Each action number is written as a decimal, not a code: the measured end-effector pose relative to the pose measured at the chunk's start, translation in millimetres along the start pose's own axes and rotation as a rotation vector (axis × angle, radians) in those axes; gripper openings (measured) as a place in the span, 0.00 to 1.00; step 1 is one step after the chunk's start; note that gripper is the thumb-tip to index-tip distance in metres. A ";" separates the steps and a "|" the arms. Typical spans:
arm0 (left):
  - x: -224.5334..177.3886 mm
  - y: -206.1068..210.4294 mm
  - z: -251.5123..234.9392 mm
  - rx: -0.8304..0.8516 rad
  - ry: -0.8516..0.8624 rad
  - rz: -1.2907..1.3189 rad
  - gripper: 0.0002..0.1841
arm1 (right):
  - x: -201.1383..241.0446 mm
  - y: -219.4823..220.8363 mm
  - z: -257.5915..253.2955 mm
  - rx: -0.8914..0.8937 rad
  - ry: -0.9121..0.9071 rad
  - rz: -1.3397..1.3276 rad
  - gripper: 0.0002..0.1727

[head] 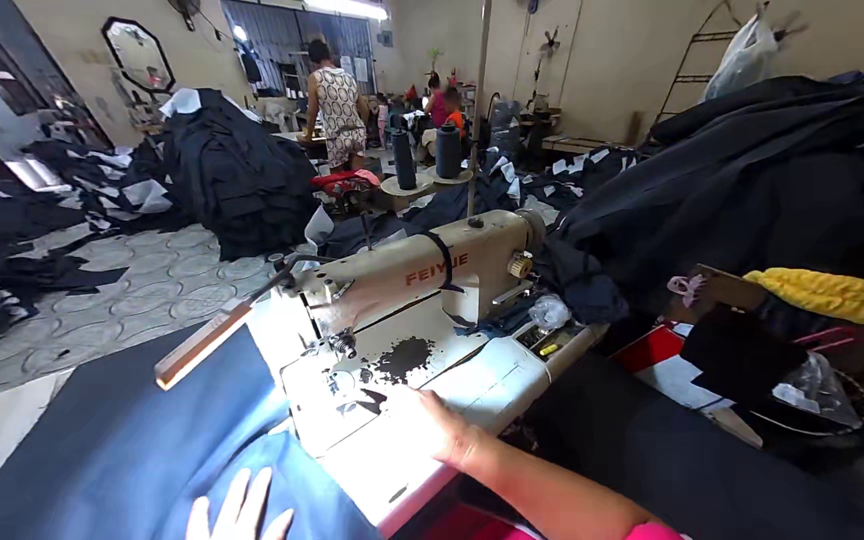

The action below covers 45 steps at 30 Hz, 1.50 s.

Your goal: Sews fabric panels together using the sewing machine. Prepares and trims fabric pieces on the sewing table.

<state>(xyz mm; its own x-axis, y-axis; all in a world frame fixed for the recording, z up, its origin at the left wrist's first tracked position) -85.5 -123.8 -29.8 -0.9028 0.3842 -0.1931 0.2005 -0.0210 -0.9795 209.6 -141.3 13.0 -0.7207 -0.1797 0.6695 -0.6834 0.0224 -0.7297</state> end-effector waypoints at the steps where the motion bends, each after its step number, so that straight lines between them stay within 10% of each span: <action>1: -4.1 2.1 0.8 -0.052 0.038 0.018 0.38 | 6.3 5.8 1.0 0.030 -0.036 -0.062 0.18; 7: -12.1 14.1 -8.7 -0.125 0.045 0.103 0.49 | 28.3 18.5 10.3 0.049 -0.082 -0.097 0.16; 16: -13.1 15.8 -10.6 -0.077 0.026 0.033 0.58 | -22.5 -55.2 -7.6 -0.100 0.538 0.329 0.19; 24: -13.1 18.2 -14.4 -0.218 -0.118 0.104 0.26 | -2.6 -19.1 -3.1 -0.029 0.216 0.273 0.17; 37: -7.6 -9.1 3.0 -0.495 -0.417 0.465 0.25 | 53.5 41.1 -17.4 0.073 -0.017 0.268 0.18; 45: 2.4 -2.2 4.4 -0.435 -0.272 0.393 0.28 | 51.0 22.0 -1.0 0.095 0.159 0.500 0.21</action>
<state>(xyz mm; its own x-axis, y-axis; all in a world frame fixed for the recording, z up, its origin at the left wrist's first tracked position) -89.7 -126.9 -28.3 -0.7837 0.1748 -0.5960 0.6197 0.2853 -0.7312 157.8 -149.0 31.2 -0.9695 -0.0189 0.2442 -0.2437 -0.0230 -0.9696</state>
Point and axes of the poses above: each hand's wrist, its own z-axis away from the middle knuckle, its own y-axis out of the palm, x = y × z, the point moved 1 cm from there along -z, towards the middle knuckle, and after that the axes turned 2 degrees about -z, right-handed, at the moved point
